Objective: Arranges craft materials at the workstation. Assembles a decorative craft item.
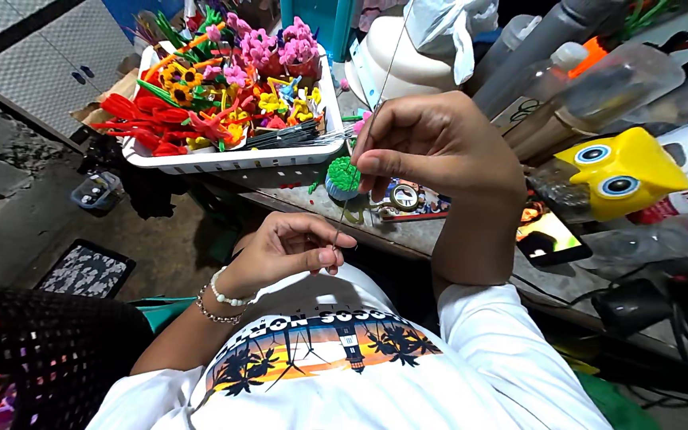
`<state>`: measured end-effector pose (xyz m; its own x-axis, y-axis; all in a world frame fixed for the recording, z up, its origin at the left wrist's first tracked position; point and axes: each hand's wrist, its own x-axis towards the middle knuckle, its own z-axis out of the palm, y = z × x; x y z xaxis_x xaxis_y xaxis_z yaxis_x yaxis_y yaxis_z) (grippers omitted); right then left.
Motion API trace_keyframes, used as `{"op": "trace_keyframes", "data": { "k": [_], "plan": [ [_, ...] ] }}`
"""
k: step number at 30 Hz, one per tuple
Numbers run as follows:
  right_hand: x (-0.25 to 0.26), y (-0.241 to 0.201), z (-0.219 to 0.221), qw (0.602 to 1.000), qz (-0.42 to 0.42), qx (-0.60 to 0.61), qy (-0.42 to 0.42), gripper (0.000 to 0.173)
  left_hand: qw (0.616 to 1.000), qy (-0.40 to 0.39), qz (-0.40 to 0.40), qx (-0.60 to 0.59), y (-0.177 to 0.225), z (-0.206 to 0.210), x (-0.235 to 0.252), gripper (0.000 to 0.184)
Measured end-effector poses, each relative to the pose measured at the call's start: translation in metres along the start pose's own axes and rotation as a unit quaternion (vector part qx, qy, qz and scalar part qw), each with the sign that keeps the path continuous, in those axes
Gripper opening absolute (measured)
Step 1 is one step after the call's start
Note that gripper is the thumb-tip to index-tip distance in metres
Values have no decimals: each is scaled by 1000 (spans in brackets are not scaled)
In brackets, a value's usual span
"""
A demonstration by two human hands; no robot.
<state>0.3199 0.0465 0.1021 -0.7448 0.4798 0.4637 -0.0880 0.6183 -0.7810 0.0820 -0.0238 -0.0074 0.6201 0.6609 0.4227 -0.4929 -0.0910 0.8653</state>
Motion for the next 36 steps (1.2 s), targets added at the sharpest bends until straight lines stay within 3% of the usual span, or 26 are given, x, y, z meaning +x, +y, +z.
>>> {"op": "trace_keyframes", "data": {
  "k": [9, 16, 20, 25, 29, 32, 36],
  "plan": [
    [-2, -1, -1, 999, -20, -24, -34, 12, 993, 17, 35, 112, -6, -2, 2, 16],
    [-13, -13, -1, 972, -62, -225, -16, 18, 968, 56, 81, 231, -19, -12, 8, 20],
    [-28, -14, -13, 950, -11, -303, 71, 22, 894, 93, 120, 421, -37, -43, 15, 31],
    [-52, 22, -27, 917, 75, -365, 144, 24, 800, 190, 43, 567, -75, -83, 10, 25],
    [-62, 64, -18, 898, 39, -400, 179, 24, 745, 188, -27, 639, -98, -95, 3, 32],
    [-67, 91, -13, 894, 12, -400, 203, 24, 708, 168, -24, 686, -107, -98, 1, 37],
    [-69, 107, -12, 899, 3, -387, 204, 25, 685, 159, -15, 711, -113, -101, -3, 43]
  ]
}}
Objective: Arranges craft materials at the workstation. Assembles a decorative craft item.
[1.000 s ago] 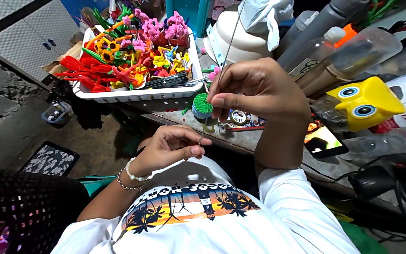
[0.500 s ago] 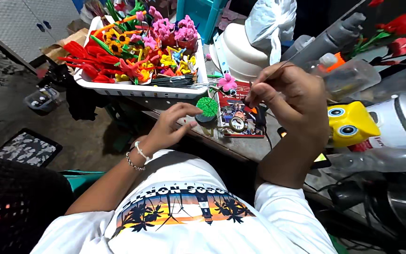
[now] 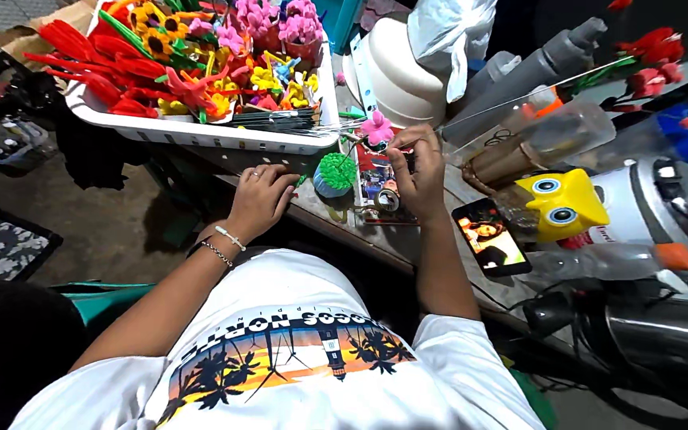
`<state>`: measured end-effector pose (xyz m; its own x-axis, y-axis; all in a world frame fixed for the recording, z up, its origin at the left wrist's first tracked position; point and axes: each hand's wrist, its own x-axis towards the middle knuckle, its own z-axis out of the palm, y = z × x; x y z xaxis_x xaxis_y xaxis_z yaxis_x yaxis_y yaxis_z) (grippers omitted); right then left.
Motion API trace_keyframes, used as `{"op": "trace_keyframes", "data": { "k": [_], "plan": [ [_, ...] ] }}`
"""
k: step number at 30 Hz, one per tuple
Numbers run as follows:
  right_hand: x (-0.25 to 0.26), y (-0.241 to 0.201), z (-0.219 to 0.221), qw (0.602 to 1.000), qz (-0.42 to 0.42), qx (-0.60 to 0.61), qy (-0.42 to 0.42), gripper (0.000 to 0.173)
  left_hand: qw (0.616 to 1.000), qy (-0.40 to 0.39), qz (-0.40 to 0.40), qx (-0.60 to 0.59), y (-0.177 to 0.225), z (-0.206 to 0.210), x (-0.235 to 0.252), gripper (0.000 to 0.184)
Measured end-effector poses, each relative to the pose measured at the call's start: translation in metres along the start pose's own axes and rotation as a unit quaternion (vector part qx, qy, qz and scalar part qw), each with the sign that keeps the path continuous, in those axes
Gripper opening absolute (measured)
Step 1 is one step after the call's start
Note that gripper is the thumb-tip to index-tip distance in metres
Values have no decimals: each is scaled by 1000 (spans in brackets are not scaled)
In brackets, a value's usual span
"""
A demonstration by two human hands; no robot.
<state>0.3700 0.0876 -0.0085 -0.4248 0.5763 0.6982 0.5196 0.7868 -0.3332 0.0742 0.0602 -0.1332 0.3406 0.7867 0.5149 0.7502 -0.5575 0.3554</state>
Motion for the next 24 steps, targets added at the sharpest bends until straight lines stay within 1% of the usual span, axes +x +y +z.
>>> {"op": "trace_keyframes", "data": {
  "k": [7, 12, 15, 18, 24],
  "plan": [
    [-1, -3, -3, 1000, -1, -6, 3, 24, 1000, 0, -7, 10, 0, 4, -1, 44],
    [5, -11, -10, 999, -5, -45, -6, 23, 1000, 7, -1, 7, 0, 4, -1, 44],
    [8, -11, -12, 996, -13, -81, -21, 23, 1000, 8, 1, 10, -3, 6, -1, 44],
    [6, -15, -12, 992, -3, -114, -52, 24, 1000, 9, 0, 11, -3, 6, -1, 44],
    [15, -16, -17, 993, -11, -102, -62, 19, 1000, 16, 4, 9, -3, 7, -1, 44]
  ]
}}
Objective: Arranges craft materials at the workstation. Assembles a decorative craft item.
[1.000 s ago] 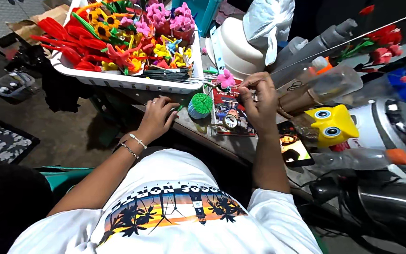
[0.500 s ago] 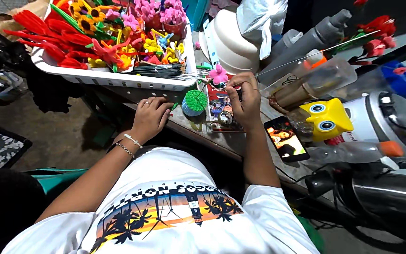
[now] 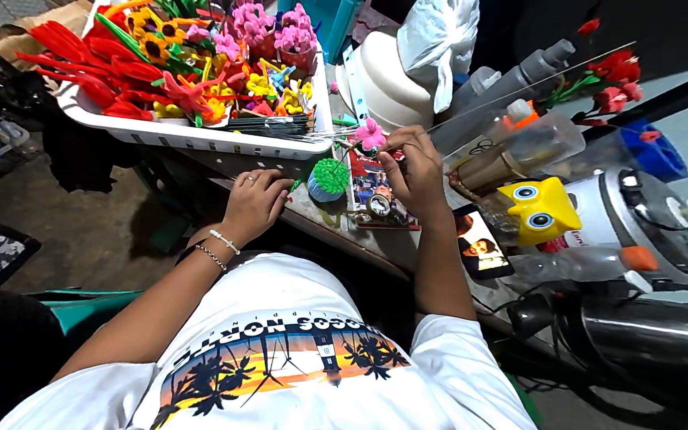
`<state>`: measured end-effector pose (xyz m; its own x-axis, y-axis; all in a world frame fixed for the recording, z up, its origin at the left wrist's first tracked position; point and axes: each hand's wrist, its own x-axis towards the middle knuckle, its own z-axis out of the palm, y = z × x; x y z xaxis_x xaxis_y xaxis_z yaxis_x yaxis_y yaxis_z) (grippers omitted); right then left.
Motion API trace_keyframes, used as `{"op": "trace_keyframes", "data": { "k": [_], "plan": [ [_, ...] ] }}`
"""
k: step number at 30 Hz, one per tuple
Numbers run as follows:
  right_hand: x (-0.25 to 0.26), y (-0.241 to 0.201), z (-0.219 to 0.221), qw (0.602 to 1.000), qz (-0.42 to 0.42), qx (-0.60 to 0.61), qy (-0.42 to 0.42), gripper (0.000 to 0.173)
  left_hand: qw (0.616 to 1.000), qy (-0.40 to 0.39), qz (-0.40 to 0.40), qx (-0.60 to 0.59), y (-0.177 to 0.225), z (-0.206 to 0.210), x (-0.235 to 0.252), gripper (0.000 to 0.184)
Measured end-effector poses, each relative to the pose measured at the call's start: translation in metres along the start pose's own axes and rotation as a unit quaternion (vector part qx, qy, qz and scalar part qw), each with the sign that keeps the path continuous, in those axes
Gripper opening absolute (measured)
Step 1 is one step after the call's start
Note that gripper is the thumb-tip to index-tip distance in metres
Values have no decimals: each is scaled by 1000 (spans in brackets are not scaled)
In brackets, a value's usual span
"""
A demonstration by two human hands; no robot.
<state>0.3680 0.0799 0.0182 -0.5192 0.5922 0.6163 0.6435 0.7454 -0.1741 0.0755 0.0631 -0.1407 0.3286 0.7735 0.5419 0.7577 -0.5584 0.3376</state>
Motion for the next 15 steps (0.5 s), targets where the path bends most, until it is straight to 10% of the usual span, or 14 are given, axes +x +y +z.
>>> {"op": "trace_keyframes", "data": {
  "k": [15],
  "plan": [
    [-3, 14, 9, 994, -75, 65, 53, 18, 993, 44, -14, -109, 18, -17, 15, 32]
  ]
}}
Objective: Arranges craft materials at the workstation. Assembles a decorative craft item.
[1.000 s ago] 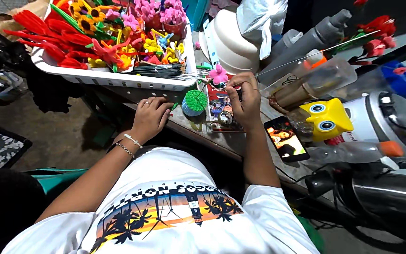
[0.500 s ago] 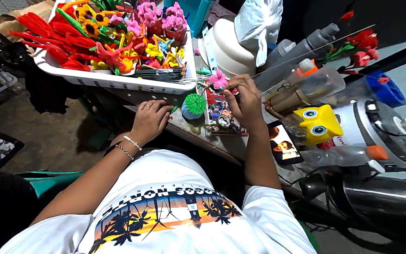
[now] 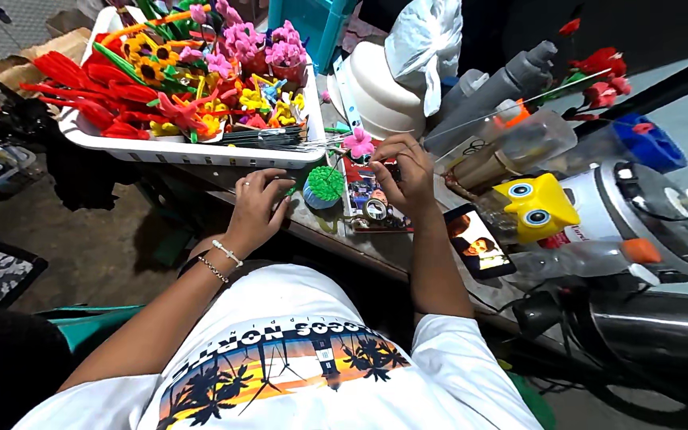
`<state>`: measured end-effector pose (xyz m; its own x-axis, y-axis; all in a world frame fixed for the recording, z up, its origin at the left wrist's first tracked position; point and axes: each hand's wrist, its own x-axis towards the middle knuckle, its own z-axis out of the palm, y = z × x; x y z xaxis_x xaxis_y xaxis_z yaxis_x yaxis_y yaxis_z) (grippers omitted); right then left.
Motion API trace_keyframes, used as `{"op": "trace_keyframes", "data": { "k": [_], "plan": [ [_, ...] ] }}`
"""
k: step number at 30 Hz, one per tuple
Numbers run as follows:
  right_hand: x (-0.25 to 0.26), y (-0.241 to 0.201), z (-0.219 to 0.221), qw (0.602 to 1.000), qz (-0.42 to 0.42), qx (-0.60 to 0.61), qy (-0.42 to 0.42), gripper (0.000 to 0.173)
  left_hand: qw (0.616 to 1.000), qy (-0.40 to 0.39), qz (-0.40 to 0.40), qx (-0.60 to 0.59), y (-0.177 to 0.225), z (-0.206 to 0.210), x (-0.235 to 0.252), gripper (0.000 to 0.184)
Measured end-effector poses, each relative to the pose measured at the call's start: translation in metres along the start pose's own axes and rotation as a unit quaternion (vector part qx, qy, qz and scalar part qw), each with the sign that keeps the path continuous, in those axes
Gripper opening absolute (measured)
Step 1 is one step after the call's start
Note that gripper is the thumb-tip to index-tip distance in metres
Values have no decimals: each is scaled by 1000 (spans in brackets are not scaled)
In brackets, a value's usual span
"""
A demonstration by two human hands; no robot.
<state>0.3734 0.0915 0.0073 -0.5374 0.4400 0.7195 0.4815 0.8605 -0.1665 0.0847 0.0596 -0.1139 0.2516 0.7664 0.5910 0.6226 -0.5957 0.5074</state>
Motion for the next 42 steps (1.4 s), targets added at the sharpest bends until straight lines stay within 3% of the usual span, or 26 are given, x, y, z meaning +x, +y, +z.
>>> {"op": "trace_keyframes", "data": {
  "k": [12, 15, 31, 42],
  "plan": [
    [-18, -6, 17, 999, -5, -34, 11, 17, 991, 16, 17, -130, 37, 18, 48, 26],
    [-19, -2, 23, 999, -24, -30, 24, 17, 990, 18, 11, -139, 38, 22, 52, 24],
    [-21, -11, 32, 998, 39, 4, 57, 13, 985, 34, 19, -167, 38, 28, 52, 20],
    [-20, -15, 46, 989, 57, 42, 132, 11, 985, 48, 27, -161, 36, 31, 53, 17]
  ]
}}
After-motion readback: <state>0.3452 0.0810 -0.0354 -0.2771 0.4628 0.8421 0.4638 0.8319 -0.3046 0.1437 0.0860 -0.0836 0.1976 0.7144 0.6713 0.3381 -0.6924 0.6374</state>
